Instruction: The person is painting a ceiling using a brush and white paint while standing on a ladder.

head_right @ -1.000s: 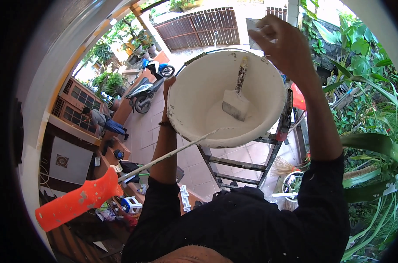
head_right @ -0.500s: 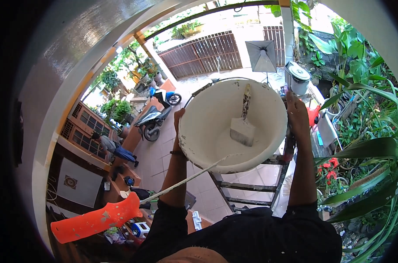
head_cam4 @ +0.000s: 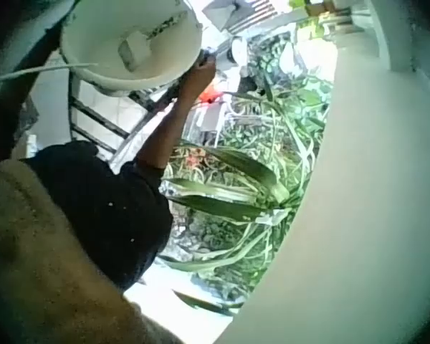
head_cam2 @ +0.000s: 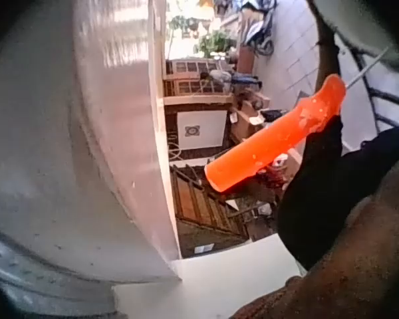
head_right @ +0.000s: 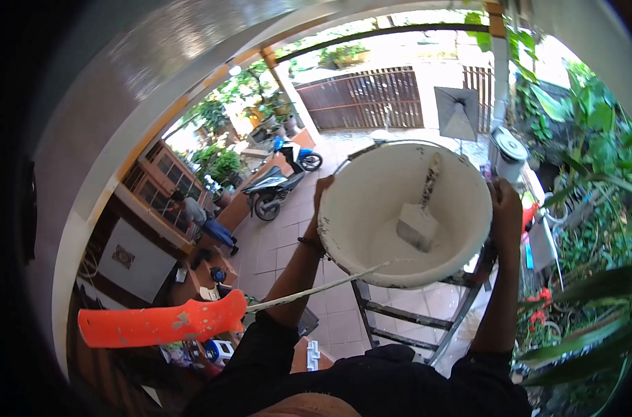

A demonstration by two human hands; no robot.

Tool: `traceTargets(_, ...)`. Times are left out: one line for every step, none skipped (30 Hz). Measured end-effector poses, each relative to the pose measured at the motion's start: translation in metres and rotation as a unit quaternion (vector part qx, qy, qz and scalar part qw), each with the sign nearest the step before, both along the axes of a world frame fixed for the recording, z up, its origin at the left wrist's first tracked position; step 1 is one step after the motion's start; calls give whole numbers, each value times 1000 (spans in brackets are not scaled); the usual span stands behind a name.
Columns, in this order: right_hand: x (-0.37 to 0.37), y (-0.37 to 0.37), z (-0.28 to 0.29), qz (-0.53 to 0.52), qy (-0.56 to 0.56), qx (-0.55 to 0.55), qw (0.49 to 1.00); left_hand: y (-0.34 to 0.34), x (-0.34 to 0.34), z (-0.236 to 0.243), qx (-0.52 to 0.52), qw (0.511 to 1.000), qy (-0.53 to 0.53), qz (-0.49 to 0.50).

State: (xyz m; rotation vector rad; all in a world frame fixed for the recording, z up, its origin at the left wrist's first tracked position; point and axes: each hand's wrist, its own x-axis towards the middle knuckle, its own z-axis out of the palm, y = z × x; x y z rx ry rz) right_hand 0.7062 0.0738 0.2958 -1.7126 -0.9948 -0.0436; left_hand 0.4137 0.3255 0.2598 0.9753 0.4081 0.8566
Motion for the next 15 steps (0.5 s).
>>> traceTargets(-1, -3, 0, 5, 0, 2, 1000, 4, -5, -7, -5, 1000, 5, -12)
traceTargets(-1, -3, 2, 13, -8, 9, 1000, 11, -10, -18, 114, 992, 45, 25)
traceTargets(-1, -4, 1, 19, -15, 14, 1000, 18, -12, -30, 227, 968, 91, 61)
traceTargets(-3, -6, 2, 28, -9, 10, 1000, 21, -16, -38, 309, 943, 91, 83)
traceTargets(-1, -7, 1, 33, -2, 5, 999, 14, -13, -30, 389, 911, 94, 101)
traceTargets(2, -6, 1, 59, 14, 11, 998, 2, -10, -28, 300, 946, 38, 117)
traceTargets(-2, -7, 0, 87, 86, 39, 992, -10, -9, -15, 295, 947, 39, 122)
traceTargets(1, -5, 1, 64, 48, 12, 997, -17, -6, 1, 246, 959, 50, 131)
traceTargets(4, -7, -1, 36, 10, -19, 999, -20, -1, 9, 192, 970, 61, 133)
traceTargets(4, -7, -2, 38, 0, -12, 999, -18, -9, 16, 99, 990, 67, 75)
traceTargets(5, -4, -4, 33, -8, -6, 999, -28, -15, 35, 80, 992, 87, 33)
traceTargets(6, 1, -5, 32, -9, 10, 999, -32, -24, 53, 44, 990, 135, -25)
traceTargets(3, 2, -2, 31, -29, 3, 999, -33, -32, 55, 159, 977, 139, 2)
traceTargets(1, 4, 0, 27, -25, 11, 999, -39, -36, 64, 260, 951, 167, 27)
traceTargets(0, 4, 1, 24, -21, 20, 999, -47, -36, 72, 359, 912, 192, 52)
